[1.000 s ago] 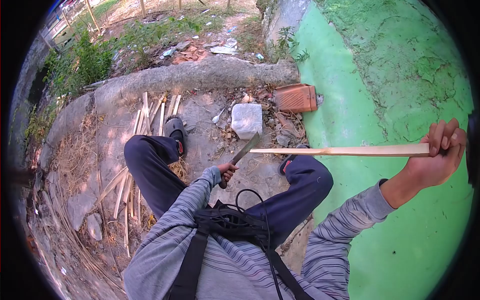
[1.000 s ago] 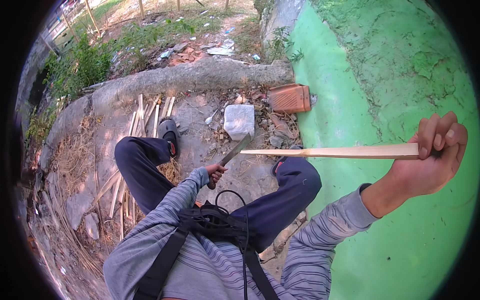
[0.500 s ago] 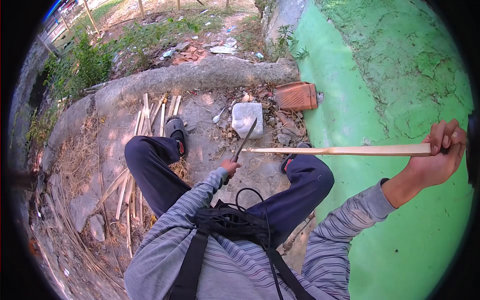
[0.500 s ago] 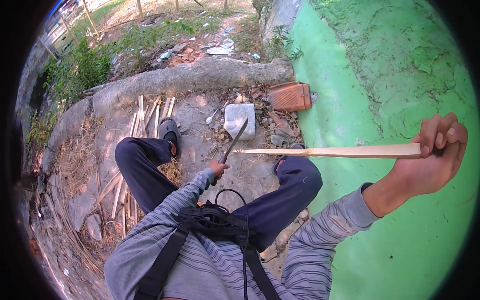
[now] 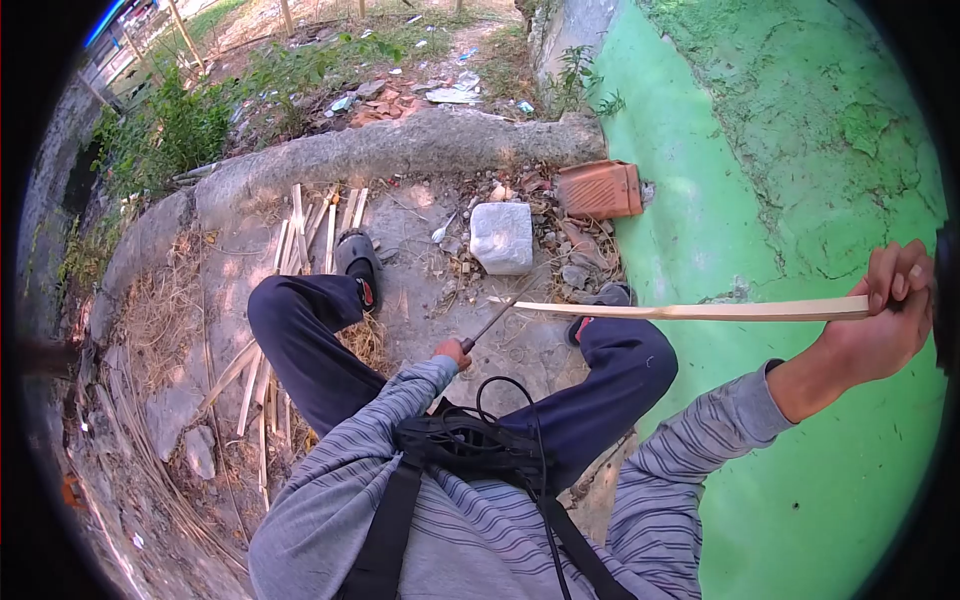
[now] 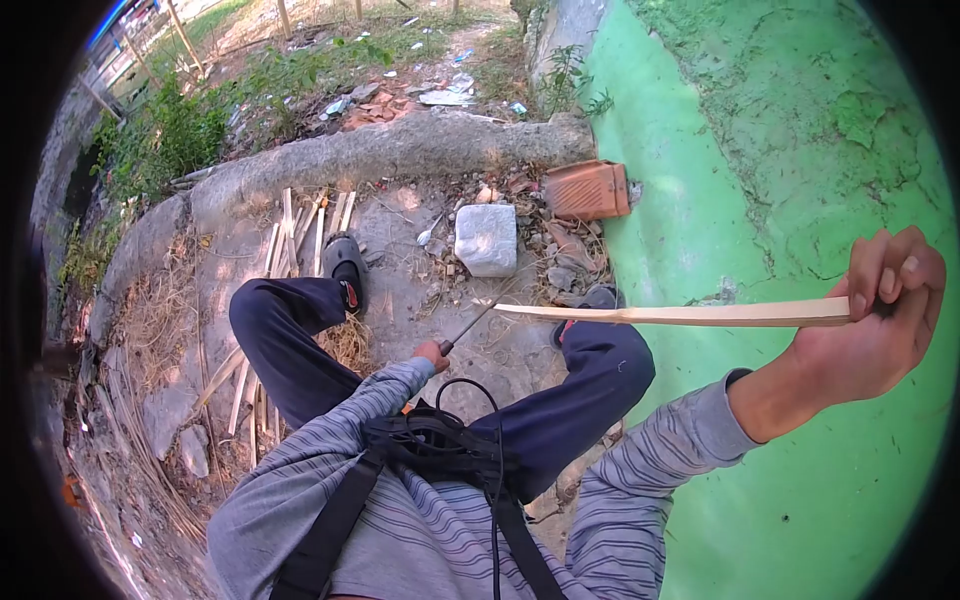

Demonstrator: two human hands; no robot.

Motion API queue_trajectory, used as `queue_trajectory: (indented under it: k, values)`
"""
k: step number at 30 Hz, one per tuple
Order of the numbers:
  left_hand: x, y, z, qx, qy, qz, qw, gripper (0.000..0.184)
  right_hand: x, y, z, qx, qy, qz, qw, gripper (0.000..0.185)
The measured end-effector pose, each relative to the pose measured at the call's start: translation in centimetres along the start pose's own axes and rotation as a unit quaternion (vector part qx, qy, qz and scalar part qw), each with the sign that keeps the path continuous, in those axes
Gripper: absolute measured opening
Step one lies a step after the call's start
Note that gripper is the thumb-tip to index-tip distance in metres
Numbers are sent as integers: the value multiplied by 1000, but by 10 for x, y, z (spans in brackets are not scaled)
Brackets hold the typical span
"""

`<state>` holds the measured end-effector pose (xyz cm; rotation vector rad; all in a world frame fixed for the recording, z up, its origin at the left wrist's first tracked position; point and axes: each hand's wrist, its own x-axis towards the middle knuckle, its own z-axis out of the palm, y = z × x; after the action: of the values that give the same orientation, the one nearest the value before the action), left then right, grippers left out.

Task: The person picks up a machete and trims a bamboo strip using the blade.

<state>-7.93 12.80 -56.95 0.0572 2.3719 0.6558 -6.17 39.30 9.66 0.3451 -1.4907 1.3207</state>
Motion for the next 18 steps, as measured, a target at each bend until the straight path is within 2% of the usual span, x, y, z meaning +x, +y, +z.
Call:
queue_trajectory:
  k: [1,2,6,8,10,12,16,18]
  values:
    - [2,6,-4,-33,0,-56,998,40,2,1,-7,47,-24,2,999,15]
    - [1,11,-5,-35,-2,-56,998,40,3,1,-10,93,-50,8,994,15]
    - [-7,9,-5,-66,5,-59,996,38,5,3,0,70,-22,16,997,17]
    - [-11,12,-10,-79,7,-17,997,38,3,4,10,-5,9,-9,1000,14]
    - [-17,21,-22,-79,8,-9,997,37,8,7,7,35,-14,-9,999,13]
    - [-22,25,-24,-75,6,-6,997,37,8,10,8,-27,22,-13,999,12]
    - [-18,39,-19,-82,1,-7,997,40,5,8,5,-13,12,-12,1000,11]
    - [-14,39,-24,-72,-9,-8,997,43,2,4,6,38,3,4,999,16]
